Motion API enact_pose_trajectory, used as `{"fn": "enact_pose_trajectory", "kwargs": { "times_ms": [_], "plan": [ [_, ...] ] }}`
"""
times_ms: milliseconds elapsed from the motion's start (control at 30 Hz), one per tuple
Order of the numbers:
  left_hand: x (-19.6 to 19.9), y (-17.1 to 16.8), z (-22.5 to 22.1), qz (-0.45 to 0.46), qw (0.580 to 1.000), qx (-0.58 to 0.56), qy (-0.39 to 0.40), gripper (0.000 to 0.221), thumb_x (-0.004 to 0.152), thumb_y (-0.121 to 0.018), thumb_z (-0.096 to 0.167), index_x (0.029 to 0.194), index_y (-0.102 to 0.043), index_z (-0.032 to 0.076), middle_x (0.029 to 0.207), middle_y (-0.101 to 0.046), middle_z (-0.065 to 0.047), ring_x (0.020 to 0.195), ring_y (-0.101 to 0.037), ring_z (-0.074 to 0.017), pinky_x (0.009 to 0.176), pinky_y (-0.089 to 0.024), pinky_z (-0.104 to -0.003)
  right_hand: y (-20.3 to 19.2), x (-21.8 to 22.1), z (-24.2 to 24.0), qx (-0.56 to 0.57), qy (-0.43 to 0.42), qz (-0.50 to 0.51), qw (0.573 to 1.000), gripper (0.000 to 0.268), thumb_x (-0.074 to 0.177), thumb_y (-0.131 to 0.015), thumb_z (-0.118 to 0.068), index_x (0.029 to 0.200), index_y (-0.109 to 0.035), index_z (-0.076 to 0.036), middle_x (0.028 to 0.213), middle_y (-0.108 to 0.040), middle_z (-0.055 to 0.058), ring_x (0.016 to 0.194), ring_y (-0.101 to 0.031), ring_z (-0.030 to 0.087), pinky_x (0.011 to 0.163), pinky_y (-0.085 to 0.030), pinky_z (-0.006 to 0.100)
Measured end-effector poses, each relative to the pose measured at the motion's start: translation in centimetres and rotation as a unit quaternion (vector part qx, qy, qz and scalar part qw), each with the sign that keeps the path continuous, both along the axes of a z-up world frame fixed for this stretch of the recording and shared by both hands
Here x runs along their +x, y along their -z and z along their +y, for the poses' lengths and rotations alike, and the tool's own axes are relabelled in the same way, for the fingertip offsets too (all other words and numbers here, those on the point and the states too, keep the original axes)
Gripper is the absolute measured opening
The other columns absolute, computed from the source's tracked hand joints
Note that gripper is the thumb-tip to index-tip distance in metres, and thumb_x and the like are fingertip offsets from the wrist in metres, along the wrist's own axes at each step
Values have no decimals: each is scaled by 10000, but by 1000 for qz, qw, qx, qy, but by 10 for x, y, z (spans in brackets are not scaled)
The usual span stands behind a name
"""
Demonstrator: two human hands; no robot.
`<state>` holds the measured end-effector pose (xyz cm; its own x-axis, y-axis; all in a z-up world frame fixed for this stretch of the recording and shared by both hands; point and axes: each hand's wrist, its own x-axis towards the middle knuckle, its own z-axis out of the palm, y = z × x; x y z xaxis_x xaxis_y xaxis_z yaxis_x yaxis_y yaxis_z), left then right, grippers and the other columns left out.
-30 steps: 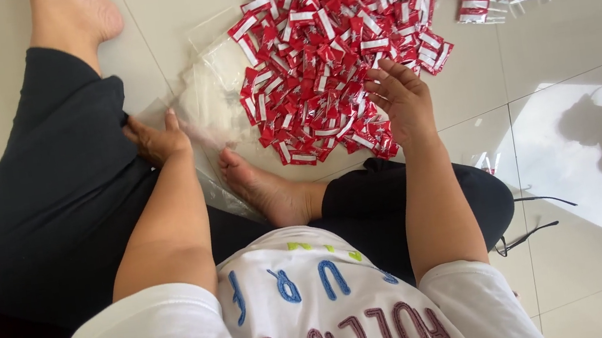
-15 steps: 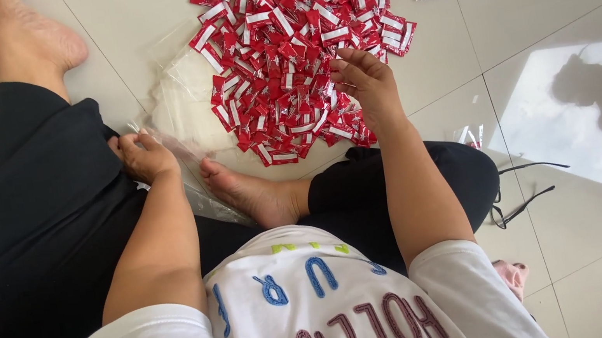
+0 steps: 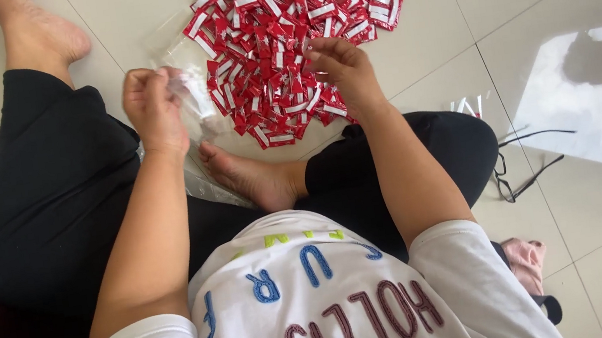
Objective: The person picks up red packets and places them into clear plastic bags by hand while sitting on the tiled floor.
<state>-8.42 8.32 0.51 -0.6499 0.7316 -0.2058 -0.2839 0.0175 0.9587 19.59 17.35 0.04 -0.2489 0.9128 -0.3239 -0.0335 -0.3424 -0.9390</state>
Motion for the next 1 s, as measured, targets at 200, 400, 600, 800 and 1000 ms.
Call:
{"fn": "enact_pose_trajectory", "kwargs": {
  "times_ms": [200, 400, 600, 800, 1000],
  "plan": [
    [57, -21, -27, -86, 982, 33, 164, 150, 990, -622, 204, 889, -512, 199, 961, -765, -79, 792, -766, -135, 710, -629, -223, -22, -19, -50, 13, -115, 86, 990, 486, 946, -801, -215, 1358, -619, -32, 1210, -718, 201, 1072, -745, 271, 877, -631, 353],
    [74, -19, -59, -96, 959, 29, 265, 217, 1008, -653, 390, 1009, -576, 186, 986, -761, -63, 885, -755, -118, 821, -627, -259, -41, -18, -80, 24, -101, 120, 987, 213, 919, -801, -92, 1102, -750, 6, 871, -757, 101, 751, -693, 95, 666, -559, 185],
    [103, -33, -73, -15, 944, -69, 323, 354, 843, -864, 236, 1127, -684, 124, 941, -773, -15, 789, -730, -71, 733, -626, -210, -39, 4, -113, 49, -21, 113, 992, 158, 893, -819, -68, 1025, -759, -4, 790, -763, 87, 685, -682, 55, 629, -553, 159],
    [103, 3, -84, -20, 956, -92, 278, 110, 863, -809, 157, 929, -737, 105, 821, -766, -59, 697, -735, -92, 645, -575, -190, 0, 18, -134, 79, 2, 128, 989, 548, 1025, -596, -67, 1537, -402, -85, 1317, -587, 279, 980, -745, 310, 791, -678, 441],
    [90, 13, -91, -17, 959, -136, 248, 40, 799, -758, 131, 802, -725, 155, 738, -754, -72, 638, -742, -139, 599, -584, -205, -18, 5, -150, 622, -19, -210, 754, 160, 901, -843, -178, 1058, -815, -177, 1355, -592, 177, 1343, -498, 466, 1093, -418, 600]
  ]
}}
